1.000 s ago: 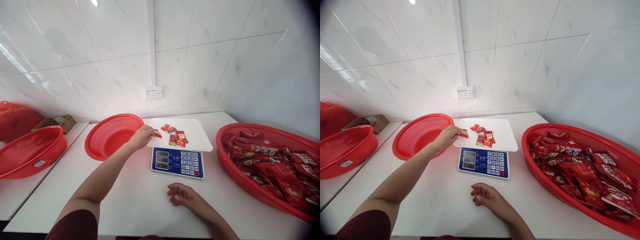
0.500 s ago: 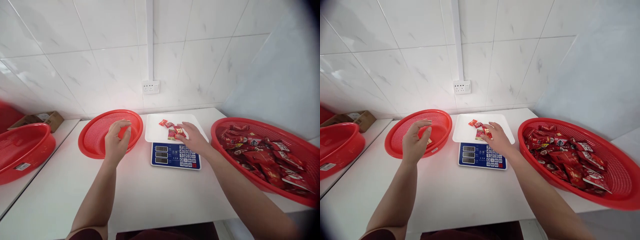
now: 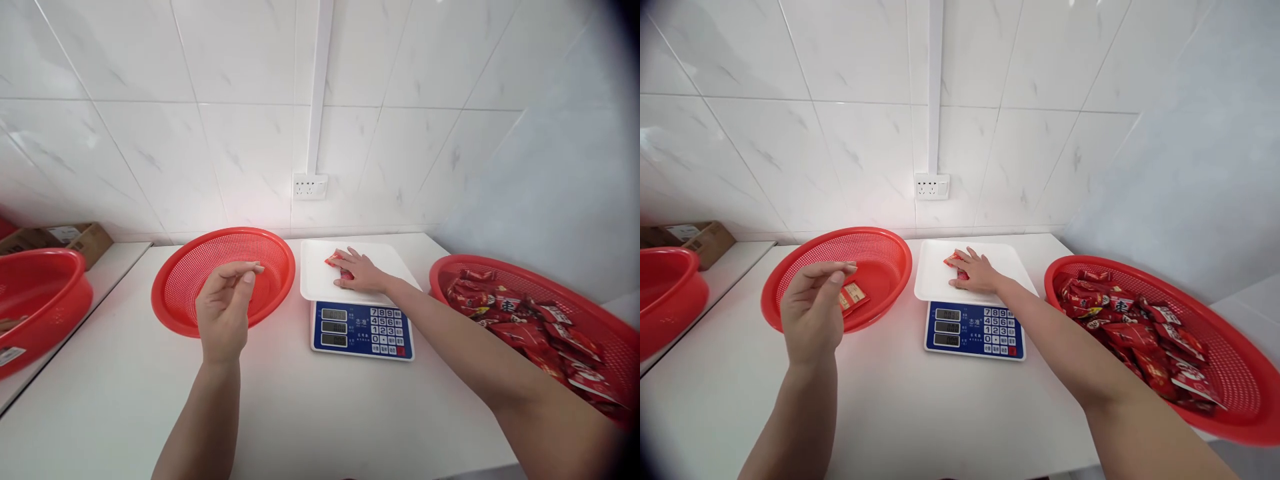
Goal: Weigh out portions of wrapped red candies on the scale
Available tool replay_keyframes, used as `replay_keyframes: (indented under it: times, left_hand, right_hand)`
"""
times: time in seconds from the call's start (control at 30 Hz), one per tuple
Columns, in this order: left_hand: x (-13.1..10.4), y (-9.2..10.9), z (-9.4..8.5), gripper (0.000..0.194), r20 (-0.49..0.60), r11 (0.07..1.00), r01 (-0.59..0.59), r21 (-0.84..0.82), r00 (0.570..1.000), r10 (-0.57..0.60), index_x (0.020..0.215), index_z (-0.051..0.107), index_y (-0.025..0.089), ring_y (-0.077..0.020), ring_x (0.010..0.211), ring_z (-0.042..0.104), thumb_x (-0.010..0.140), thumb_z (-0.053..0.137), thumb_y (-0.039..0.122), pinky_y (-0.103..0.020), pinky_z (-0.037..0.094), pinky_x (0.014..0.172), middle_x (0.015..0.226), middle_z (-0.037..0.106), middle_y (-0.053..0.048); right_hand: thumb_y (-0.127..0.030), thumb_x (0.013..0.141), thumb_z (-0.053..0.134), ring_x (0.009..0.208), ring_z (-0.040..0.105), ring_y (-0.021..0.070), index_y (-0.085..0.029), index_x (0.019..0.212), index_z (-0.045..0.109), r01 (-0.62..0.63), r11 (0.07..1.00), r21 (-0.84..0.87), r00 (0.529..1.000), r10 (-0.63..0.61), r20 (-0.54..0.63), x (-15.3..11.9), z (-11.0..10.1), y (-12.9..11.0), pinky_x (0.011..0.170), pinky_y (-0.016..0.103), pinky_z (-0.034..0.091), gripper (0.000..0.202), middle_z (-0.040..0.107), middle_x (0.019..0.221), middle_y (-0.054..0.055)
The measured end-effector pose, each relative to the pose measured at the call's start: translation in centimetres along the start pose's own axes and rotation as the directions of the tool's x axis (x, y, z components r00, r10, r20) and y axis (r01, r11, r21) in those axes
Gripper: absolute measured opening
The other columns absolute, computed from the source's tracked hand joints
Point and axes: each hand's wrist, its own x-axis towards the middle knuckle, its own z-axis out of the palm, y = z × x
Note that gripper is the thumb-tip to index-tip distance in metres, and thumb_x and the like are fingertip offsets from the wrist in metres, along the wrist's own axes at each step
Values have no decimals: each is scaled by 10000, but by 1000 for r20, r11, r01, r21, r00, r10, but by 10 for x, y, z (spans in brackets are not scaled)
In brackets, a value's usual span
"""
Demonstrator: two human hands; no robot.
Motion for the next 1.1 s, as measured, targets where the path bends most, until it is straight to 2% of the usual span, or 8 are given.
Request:
replay_keyframes:
  times: [0.13,0.2,0.27,0.6,0.73,0.83,0.93,1.1]
  left_hand:
    - [5,4,-8,107,-77,998,-25,-59,997,20,830,674,218,-148,791,635,795,598,150,-307,520,763,766,670,3]
    - [6,5,-11,126,-98,994,-41,-98,995,31,838,673,219,-145,773,632,795,590,134,-305,519,752,749,667,7]
    - [6,6,-13,142,-104,991,-50,-126,994,36,841,672,219,-144,765,630,795,585,118,-303,518,744,737,663,12]
    - [2,13,-14,157,-94,984,-82,-159,993,68,844,668,207,-135,744,632,805,567,93,-271,517,677,720,657,14]
    - [2,17,-16,169,-84,973,-116,-198,991,101,858,669,202,-133,729,630,805,561,83,-278,522,675,714,660,14]
    - [1,20,-18,174,-101,963,-162,-217,985,142,858,669,200,-128,704,624,799,561,77,-280,526,664,705,657,17]
    - [-1,23,-19,162,-130,959,-192,-210,977,167,853,664,212,-123,680,620,798,564,97,-279,528,646,695,646,22]
    - [-8,31,-22,111,-149,962,-236,-139,965,216,856,646,245,-137,670,622,811,572,175,-297,534,626,669,625,28]
  right_hand:
    - [-512,812,509,1327,285,319,-260,1269,501,124,992,32,984,-118,-131,6,3,1,1033,491,288,522,408,1416,63]
    - [-435,826,521,1165,480,259,-226,1098,583,200,979,26,951,-188,-245,5,5,-1,969,415,372,348,548,1256,75]
    - [-378,842,508,976,560,217,-217,936,595,230,973,11,928,-216,-305,3,7,-3,878,371,425,205,617,1084,68]
    - [-346,855,463,665,526,168,-219,746,504,129,991,-29,918,-131,-373,-1,11,-3,623,286,411,172,594,784,39]
    - [-362,838,484,619,528,158,-221,697,469,70,997,23,911,-54,-410,1,-1,-9,602,279,394,200,607,721,18]
    - [-401,869,443,598,532,148,-228,686,440,42,994,101,892,8,-452,10,-20,-33,609,270,393,252,595,619,-16]
    - [-430,868,452,610,536,146,-233,709,442,120,967,226,873,6,-487,29,-38,-75,622,266,391,253,582,570,-39]
    - [-393,887,436,725,567,162,-226,829,507,382,875,297,858,-217,-465,68,-47,-153,678,291,416,190,615,658,-18]
